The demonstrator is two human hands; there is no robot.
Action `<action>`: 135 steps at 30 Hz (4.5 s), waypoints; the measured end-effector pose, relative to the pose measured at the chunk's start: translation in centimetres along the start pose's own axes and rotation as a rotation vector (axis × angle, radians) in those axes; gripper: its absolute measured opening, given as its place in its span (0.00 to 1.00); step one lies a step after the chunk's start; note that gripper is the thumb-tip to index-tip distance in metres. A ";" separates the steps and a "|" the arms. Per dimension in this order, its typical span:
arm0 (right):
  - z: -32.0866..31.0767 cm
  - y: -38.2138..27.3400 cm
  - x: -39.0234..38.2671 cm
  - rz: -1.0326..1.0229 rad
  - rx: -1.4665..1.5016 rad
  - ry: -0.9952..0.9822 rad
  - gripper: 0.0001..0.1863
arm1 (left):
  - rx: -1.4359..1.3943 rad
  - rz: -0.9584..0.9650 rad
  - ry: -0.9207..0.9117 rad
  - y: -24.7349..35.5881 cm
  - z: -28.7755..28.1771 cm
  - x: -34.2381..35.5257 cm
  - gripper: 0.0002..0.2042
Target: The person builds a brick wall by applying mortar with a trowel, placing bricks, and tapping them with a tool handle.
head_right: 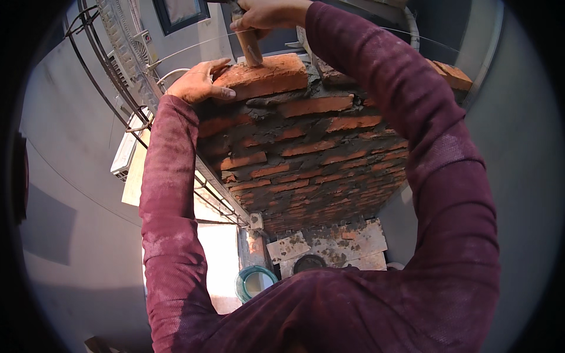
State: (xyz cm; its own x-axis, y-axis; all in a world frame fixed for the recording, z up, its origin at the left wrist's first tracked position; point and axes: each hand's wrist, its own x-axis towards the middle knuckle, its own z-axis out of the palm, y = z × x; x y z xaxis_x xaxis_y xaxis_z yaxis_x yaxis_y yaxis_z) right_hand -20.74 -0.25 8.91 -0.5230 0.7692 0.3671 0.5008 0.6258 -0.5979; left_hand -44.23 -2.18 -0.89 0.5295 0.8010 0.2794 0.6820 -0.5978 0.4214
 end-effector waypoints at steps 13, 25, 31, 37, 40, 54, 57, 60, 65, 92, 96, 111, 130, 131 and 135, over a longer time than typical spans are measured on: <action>10.9 5.5 -27.7 0.005 -0.456 0.117 0.14 | 0.106 0.151 -0.004 2.9 2.2 2.0 0.25; 5.1 14.7 -29.9 0.050 -0.466 0.162 0.17 | 0.194 0.099 -0.038 4.3 2.1 2.7 0.28; 3.0 17.0 -34.8 0.147 -0.232 0.250 0.12 | 0.469 0.047 0.074 5.3 3.0 0.6 0.23; 9.4 15.2 -35.2 0.094 -0.296 0.336 0.11 | 0.388 0.355 0.513 12.2 12.4 -4.6 0.19; 13.5 14.0 -31.3 0.048 -0.264 0.314 0.13 | -0.003 0.399 0.404 13.9 16.1 -10.4 0.16; 17.6 8.5 -29.4 0.072 -0.433 0.334 0.13 | -0.849 -0.547 0.035 -2.7 32.8 -29.4 0.23; 18.4 10.0 -26.0 0.150 -0.465 0.326 0.14 | -0.635 -0.371 -0.246 -3.1 38.1 -29.1 0.27; 15.6 14.0 -28.7 0.230 -0.458 0.426 0.14 | -0.703 -0.399 -0.438 -2.6 40.8 -33.0 0.26; 11.3 19.0 -46.2 0.558 -0.506 0.320 0.13 | -0.679 -0.779 -0.795 -6.9 46.5 -49.3 0.27; 56.9 14.8 -91.8 2.037 1.838 1.491 0.10 | -0.283 -0.496 -1.433 6.8 72.8 -50.6 0.22; 64.4 14.9 -89.2 2.000 1.898 1.134 0.12 | -0.353 -0.426 -1.261 3.4 81.5 -46.6 0.15; 75.0 15.7 -81.1 1.905 1.905 1.288 0.11 | -0.267 -0.113 -1.444 5.1 104.3 -39.0 0.15; 68.9 16.1 -87.3 1.627 2.285 1.812 0.17 | 0.143 0.902 -0.859 22.7 130.6 -52.9 0.52; 68.5 16.0 -87.3 1.629 2.298 1.808 0.16 | 0.127 0.928 -0.868 22.6 130.2 -53.0 0.51; 67.0 16.5 -87.3 1.643 2.328 1.776 0.15 | 0.315 1.012 -0.888 20.4 128.9 -49.7 0.45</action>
State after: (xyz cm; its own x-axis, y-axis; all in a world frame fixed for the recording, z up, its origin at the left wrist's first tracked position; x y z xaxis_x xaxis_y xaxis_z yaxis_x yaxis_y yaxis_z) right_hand -13.05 -65.73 -80.73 -0.2167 0.2666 -0.9391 -0.8964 0.3268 0.2996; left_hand 8.37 -58.39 -117.36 0.9172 -0.2005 -0.3443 -0.1678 -0.9782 0.1227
